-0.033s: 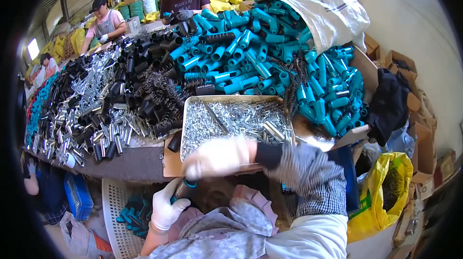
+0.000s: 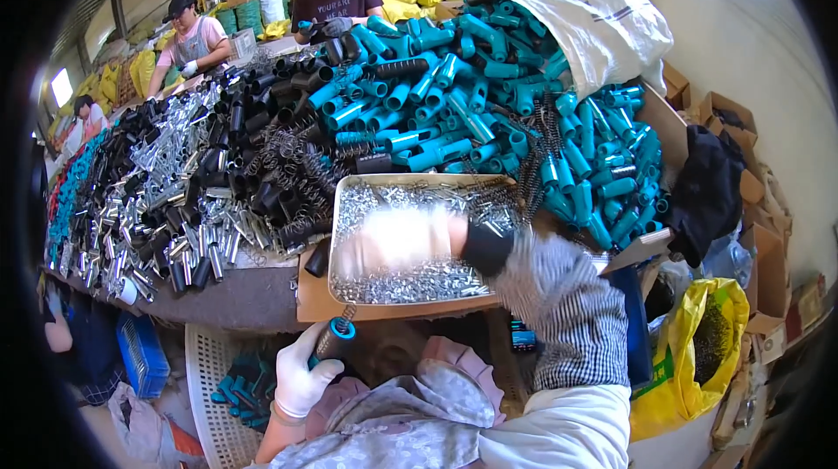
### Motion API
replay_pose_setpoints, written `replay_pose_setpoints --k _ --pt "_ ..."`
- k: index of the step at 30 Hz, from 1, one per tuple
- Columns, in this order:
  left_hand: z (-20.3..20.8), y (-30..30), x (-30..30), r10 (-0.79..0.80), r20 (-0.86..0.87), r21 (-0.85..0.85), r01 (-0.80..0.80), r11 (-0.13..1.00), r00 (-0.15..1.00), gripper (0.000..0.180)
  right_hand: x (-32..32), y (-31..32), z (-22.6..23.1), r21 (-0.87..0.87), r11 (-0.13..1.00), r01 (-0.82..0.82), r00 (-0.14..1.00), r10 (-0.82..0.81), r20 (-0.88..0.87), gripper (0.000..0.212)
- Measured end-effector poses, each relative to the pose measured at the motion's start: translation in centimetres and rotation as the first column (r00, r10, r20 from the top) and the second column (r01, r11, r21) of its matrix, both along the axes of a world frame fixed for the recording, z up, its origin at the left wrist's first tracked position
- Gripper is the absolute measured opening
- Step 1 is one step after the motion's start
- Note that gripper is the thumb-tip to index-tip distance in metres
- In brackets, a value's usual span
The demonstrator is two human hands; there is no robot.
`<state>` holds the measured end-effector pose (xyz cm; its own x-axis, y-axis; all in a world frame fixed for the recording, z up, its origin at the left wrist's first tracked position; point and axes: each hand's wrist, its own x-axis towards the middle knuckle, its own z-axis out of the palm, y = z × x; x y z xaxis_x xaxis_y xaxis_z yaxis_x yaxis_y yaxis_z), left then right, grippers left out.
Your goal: Assembling mechanical handle components using metal tubes, plastic housings, and internal springs.
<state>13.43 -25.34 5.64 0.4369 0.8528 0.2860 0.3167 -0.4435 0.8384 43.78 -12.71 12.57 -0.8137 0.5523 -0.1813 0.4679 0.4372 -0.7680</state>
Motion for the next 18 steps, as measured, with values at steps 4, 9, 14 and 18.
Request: replay_pose_setpoints --k 4,9,14,18 --pt "0.7 0.9 0.4 -0.001 -0.034 -0.094 -0.002 0.996 0.999 0.065 5.4 14.4 7.4 0.971 -0.009 0.238 0.571 -0.807 -0.148 0.024" --pt "0.2 1.3 0.2 0.007 -0.034 -0.143 -0.012 0.990 0.999 0.065 8.8 22.2 5.2 0.920 0.085 0.382 0.311 -0.949 -0.041 0.036" --pt "0.3 0.4 -0.6 0.027 -0.006 -0.200 -0.027 0.979 1.000 0.070 6.8 19.2 5.4 0.855 0.281 0.436 0.586 -0.809 -0.033 0.033" --pt "0.5 -0.3 -0.6 -0.052 -0.008 -0.149 0.050 0.988 0.999 0.071 7.6 10.8 6.0 0.815 0.198 0.544 0.568 -0.802 -0.184 0.040"
